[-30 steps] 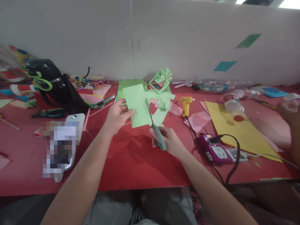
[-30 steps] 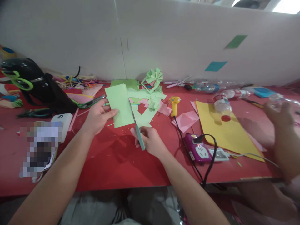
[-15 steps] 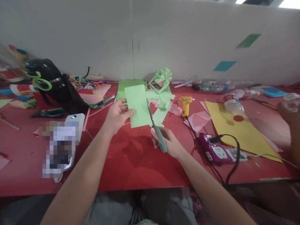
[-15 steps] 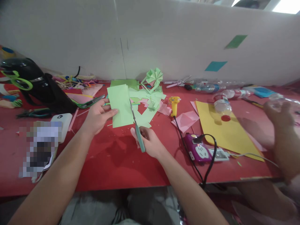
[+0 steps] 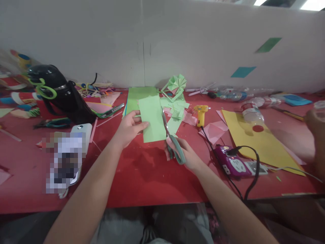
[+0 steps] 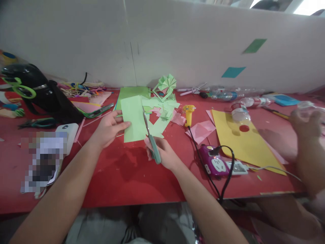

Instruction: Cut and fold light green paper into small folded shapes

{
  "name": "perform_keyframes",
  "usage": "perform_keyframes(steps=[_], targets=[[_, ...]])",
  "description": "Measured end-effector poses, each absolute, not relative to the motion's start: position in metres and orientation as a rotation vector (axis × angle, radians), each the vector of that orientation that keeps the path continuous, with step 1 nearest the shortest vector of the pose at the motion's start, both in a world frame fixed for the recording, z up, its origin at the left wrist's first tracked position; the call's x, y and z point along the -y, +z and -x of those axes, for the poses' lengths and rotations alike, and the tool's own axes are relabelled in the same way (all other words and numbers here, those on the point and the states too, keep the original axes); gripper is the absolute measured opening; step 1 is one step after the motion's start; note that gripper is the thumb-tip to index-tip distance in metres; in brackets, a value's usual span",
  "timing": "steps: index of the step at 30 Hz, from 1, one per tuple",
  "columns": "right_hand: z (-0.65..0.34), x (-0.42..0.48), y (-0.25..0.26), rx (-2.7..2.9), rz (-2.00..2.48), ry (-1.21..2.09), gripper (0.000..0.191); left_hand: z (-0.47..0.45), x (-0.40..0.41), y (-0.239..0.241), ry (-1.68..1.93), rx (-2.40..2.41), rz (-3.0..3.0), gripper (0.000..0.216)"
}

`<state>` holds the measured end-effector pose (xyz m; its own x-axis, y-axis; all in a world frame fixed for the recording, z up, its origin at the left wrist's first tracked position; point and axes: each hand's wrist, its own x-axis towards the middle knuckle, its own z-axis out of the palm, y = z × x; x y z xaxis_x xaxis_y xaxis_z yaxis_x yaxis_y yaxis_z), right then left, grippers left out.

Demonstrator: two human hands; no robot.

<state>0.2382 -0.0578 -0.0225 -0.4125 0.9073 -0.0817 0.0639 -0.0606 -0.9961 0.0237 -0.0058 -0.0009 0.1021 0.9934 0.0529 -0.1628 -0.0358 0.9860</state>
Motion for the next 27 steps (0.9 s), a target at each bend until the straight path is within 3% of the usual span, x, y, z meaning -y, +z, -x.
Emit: perform_keyframes(steps=[10, 14, 27], targets=[[-0.2401, 0.0587, -0.0206, 1.586, 1.155, 1.481, 0.05, -0.0256, 0.0086, -0.0021, 1.098, -0.936, -1.165, 0.053], [-0.2381, 0.0597, -0.0163, 1.633, 1.159, 1.466, 0.052, -0.0263, 0.0054, -0.0053, 1.15, -1.002, -1.037, 0.04], [-0.2359, 0.0613, -0.0141, 1.616, 1.162, 1.477, 0.051, -0.0263, 0.0053, -0.0077, 1.24, -1.01, -1.155, 0.043]])
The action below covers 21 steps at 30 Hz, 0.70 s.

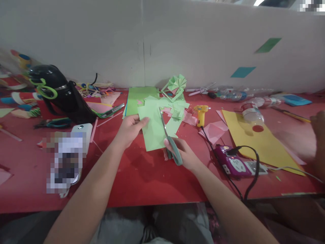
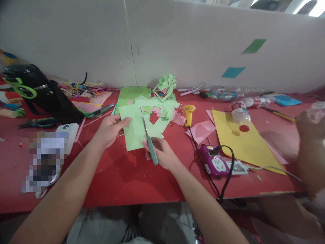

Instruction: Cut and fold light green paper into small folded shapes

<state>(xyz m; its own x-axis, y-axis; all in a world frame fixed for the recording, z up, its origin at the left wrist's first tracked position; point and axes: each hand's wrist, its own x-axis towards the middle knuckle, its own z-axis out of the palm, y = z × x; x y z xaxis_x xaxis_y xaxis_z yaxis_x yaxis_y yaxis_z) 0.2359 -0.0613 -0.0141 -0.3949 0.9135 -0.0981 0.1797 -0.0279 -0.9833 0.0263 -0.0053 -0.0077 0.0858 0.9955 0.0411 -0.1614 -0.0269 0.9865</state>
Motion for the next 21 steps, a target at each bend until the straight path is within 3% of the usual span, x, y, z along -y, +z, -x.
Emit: perform_keyframes(steps=[21], targets=[[-0.2322, 0.0622, -0.0169, 1.567, 1.245, 1.464, 0.046, -0.0243, 0.0019, -0.0103, 1.26, -1.009, -1.179, 0.049]])
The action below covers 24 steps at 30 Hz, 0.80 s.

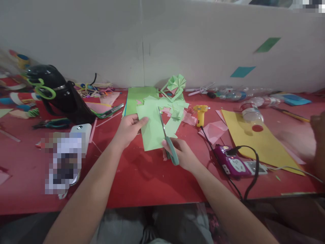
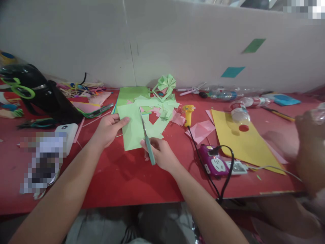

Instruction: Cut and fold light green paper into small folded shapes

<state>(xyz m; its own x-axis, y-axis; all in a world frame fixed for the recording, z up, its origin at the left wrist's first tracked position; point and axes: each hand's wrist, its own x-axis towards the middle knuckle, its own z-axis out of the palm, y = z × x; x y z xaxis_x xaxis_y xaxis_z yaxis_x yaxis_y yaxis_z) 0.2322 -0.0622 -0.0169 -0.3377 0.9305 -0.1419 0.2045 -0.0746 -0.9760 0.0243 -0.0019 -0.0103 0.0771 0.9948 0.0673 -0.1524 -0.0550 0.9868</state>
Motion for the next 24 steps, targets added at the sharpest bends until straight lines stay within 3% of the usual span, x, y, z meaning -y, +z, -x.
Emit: perform_keyframes(steps=[24], targets=[[-0.2385, 0.0607, -0.0259, 1.636, 1.076, 1.501, 0.046, -0.0217, 0.0009, -0.0127, 1.296, -0.95, -1.251, 0.044]])
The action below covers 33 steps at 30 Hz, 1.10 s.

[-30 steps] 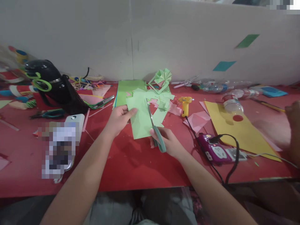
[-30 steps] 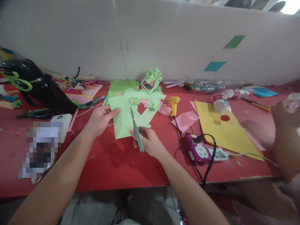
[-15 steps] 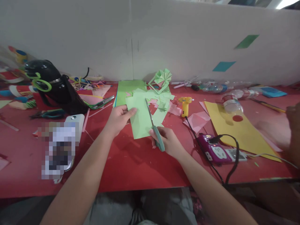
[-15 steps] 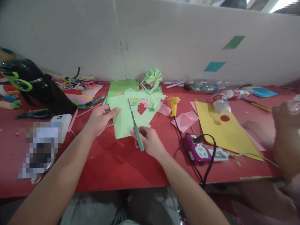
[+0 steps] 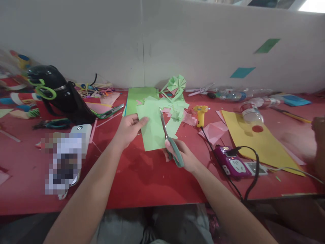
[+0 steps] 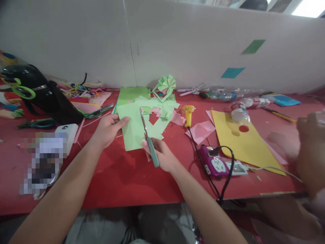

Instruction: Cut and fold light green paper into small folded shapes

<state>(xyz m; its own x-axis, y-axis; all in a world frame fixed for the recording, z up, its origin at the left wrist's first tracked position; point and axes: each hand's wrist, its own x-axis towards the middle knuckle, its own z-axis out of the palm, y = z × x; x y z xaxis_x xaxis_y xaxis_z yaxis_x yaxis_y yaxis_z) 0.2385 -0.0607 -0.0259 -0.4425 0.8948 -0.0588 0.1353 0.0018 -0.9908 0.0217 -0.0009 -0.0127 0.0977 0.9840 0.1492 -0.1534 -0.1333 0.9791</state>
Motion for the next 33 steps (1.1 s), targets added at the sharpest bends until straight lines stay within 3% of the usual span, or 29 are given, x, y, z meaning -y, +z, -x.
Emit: perform_keyframes(steps=[12, 33], targets=[[-0.2339, 0.0617, -0.0191, 1.507, 1.152, 1.469, 0.054, -0.0251, 0.0097, -0.0038, 1.017, -0.933, -1.342, 0.04], [-0.2321, 0.0581, -0.0246, 1.397, 1.28, 1.366, 0.051, -0.0247, 0.0092, -0.0059, 1.004, -0.932, -1.344, 0.038]])
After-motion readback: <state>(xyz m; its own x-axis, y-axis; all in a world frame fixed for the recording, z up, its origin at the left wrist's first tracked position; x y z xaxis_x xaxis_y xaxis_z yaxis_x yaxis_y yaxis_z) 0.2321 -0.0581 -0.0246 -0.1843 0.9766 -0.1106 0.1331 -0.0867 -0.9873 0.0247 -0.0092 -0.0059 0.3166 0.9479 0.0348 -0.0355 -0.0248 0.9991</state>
